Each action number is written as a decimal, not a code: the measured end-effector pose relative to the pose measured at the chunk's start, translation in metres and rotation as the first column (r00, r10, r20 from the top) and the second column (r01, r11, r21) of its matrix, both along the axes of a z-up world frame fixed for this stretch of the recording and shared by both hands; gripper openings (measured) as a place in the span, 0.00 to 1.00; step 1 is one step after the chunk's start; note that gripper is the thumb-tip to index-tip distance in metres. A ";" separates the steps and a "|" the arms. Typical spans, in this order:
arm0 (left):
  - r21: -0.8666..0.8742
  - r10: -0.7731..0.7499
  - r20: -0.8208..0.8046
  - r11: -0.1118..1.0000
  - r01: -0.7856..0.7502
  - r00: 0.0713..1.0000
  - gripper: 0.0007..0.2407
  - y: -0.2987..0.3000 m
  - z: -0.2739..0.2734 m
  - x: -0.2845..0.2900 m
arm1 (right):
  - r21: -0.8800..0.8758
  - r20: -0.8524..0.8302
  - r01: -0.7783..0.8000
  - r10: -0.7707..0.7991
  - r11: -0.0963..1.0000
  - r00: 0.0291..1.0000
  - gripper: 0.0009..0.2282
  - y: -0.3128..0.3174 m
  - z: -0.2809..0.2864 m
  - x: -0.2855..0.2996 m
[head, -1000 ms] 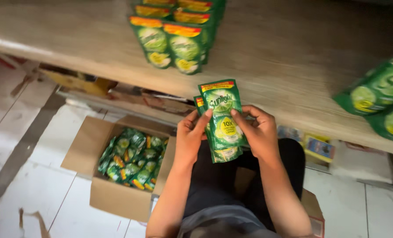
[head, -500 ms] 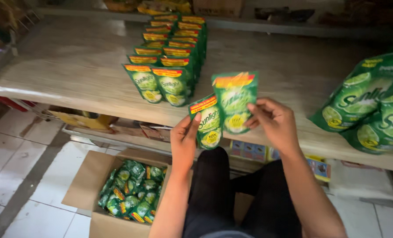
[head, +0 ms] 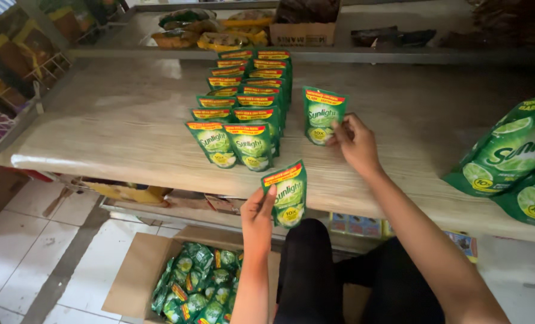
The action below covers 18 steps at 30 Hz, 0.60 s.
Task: The person picks up green liquid soap packets from a cardboard box on the floor and stands them up in rows on a wooden shelf.
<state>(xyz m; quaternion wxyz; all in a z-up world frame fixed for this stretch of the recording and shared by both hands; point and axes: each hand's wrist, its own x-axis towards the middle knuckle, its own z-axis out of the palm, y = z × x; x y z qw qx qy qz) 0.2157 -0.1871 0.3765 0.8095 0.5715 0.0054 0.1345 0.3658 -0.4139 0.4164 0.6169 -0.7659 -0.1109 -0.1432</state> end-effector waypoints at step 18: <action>-0.022 -0.048 -0.043 0.999 0.048 0.998 0.09 -0.003 -0.024 0.004 | -0.327 0.172 0.188 -0.138 0.926 0.975 0.19 0.009 -0.038 0.129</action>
